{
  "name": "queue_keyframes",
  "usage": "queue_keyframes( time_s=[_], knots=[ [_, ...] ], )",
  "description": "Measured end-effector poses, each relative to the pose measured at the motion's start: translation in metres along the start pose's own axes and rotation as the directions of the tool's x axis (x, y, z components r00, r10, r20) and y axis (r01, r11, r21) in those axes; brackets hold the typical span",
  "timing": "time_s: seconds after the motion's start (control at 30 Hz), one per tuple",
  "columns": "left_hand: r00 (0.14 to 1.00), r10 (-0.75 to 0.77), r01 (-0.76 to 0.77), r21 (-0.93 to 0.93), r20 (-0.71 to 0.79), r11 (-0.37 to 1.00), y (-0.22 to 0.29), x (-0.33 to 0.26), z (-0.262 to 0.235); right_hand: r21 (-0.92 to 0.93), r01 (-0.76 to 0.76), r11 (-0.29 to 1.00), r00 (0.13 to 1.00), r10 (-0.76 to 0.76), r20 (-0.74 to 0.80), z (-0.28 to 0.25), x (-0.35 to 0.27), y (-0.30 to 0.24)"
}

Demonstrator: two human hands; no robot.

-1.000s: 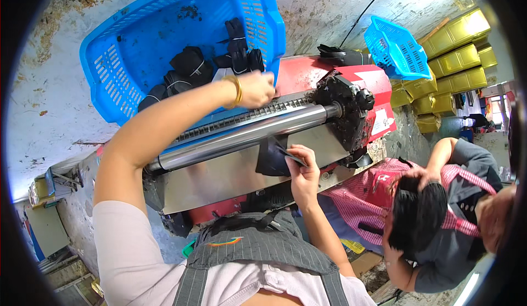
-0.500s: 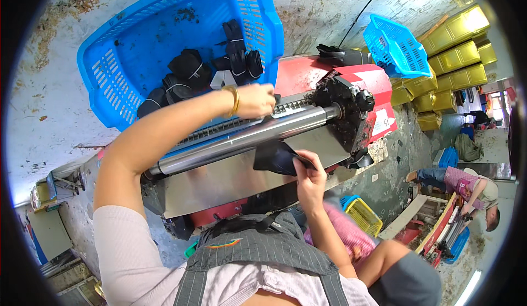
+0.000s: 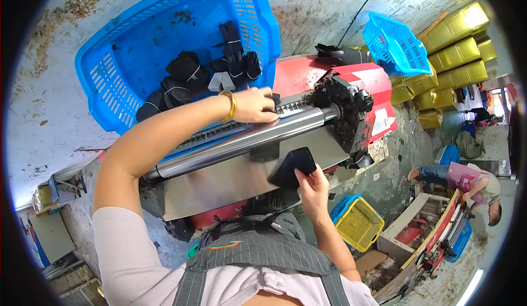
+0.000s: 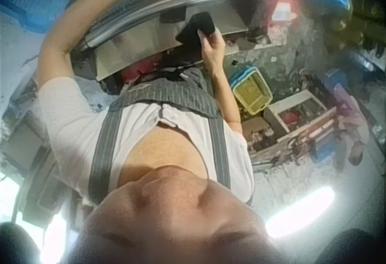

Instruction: Feeding shoe upper components through a roller machine to apply adhesive or process edges.

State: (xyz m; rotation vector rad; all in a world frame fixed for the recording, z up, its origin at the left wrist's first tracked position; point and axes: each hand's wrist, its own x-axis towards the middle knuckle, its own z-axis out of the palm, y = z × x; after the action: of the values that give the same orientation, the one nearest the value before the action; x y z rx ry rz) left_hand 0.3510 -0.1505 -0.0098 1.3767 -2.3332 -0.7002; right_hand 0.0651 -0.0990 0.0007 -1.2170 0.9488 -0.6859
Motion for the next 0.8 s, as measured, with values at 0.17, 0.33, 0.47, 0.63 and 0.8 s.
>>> queue_keyframes(
  time_s=[0.17, 0.33, 0.47, 0.63, 0.8],
  knots=[
    [0.983, -0.179, 0.174, -0.097, -0.051, 0.98, 0.002, 0.005, -0.047, -0.327, 0.045, 0.944, 0.99, 0.001, 0.141, -0.014, -0.015, 0.009],
    [0.992, -0.123, 0.119, 0.098, 0.036, 0.988, 0.002, 0.019, -0.026, -0.467, 0.13, 0.875, 0.989, -0.149, -0.003, 0.024, 0.033, -0.006],
    [0.997, -0.06, 0.051, -0.159, -0.057, 0.986, 0.016, -0.002, -0.003, -0.165, -0.072, 0.984, 0.997, 0.067, -0.037, 0.007, 0.001, -0.001],
    [0.963, -0.241, 0.247, 0.036, -0.117, 0.968, 0.027, -0.012, -0.05, -0.13, -0.15, 0.98, 0.988, 0.153, 0.017, -0.019, -0.045, 0.009],
    [0.798, 0.112, 0.085, 0.295, -0.592, 0.952, 0.123, -0.026, -0.082, 0.057, -0.119, 0.991, 0.946, 0.096, 0.311, 0.004, -0.033, -0.044]
  ],
)
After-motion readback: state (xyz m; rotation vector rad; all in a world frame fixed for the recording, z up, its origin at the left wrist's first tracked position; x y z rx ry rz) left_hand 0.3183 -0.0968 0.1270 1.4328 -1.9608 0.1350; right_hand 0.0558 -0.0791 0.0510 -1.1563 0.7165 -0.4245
